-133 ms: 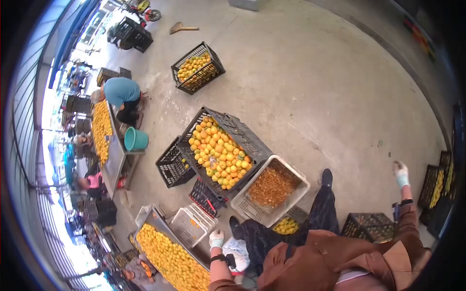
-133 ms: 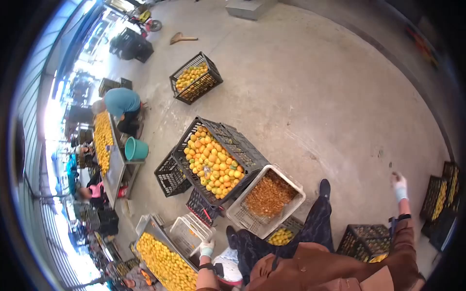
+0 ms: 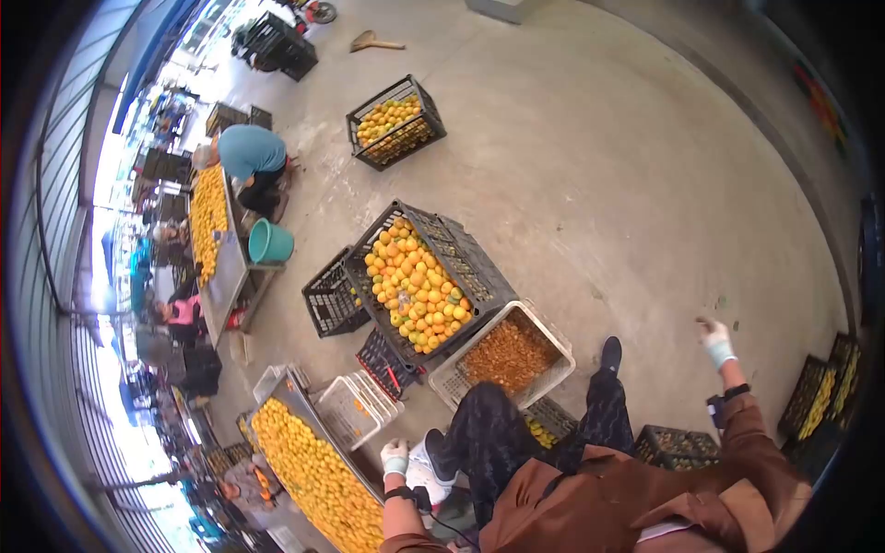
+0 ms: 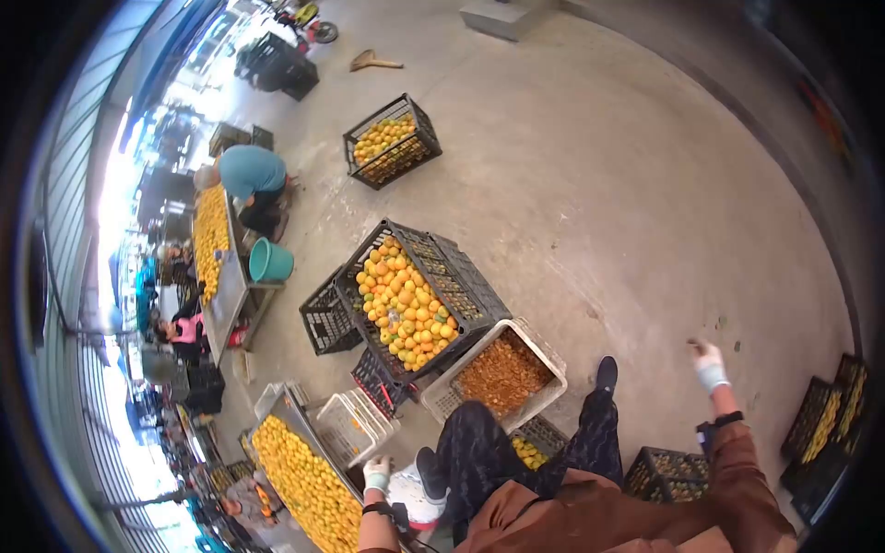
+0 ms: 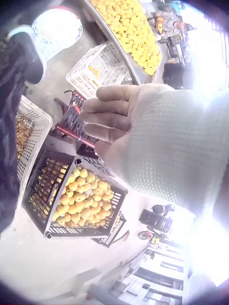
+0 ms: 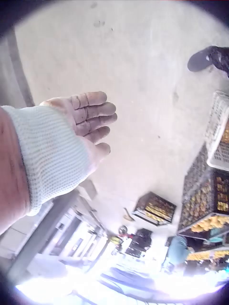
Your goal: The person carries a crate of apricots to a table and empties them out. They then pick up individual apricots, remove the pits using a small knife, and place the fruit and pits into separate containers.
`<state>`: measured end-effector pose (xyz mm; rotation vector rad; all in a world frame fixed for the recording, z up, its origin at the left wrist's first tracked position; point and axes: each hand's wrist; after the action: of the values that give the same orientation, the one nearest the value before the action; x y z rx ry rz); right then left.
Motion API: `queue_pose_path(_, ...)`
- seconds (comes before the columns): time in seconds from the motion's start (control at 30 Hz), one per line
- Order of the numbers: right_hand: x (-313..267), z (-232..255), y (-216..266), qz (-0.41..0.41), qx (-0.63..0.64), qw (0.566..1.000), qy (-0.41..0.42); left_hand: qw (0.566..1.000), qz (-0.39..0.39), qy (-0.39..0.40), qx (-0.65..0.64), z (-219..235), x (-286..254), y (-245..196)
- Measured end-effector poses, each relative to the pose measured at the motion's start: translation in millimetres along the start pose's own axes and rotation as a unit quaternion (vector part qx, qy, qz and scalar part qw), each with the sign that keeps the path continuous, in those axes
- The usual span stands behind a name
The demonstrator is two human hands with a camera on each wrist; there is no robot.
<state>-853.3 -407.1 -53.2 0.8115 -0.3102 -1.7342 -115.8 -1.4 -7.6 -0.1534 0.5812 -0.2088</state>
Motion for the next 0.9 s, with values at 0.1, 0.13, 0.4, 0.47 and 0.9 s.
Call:
queue_pose_path(0.1,12.5,-73.1,127.7,0.074,0.003,0.988,0.135,0.999,0.024,-0.043,-0.007,44.9,-38.9,-10.4)
queue_pose_path(0.13,15.8,-78.4,168.5,0.086,-0.004,0.982,0.168,0.997,-0.014,-0.071,0.029,32.8,-34.8,10.7)
queue_pose_path(0.4,66.3,-80.8,347.5,0.349,-0.112,0.905,0.217,0.994,-0.013,-0.085,-0.071,-18.2,-32.4,-105.6)
queue_pose_path(0.47,93.3,-77.6,350.6,0.349,-0.139,0.901,0.215,0.983,-0.007,-0.124,-0.137,-43.7,6.5,-136.3)
queue_pose_path(0.9,271.6,-114.1,397.9,0.055,-0.248,0.915,0.312,0.981,0.078,-0.178,-0.013,-99.3,326.6,-291.1)
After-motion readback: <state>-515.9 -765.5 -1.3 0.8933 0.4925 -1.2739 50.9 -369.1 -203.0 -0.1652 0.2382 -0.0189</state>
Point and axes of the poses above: each hand's wrist, its own x-axis towards the middle knuckle, its own z-axis out of the back of the hand, y = z × x, and after that the axes turned 7 degrees about -y, right-handed
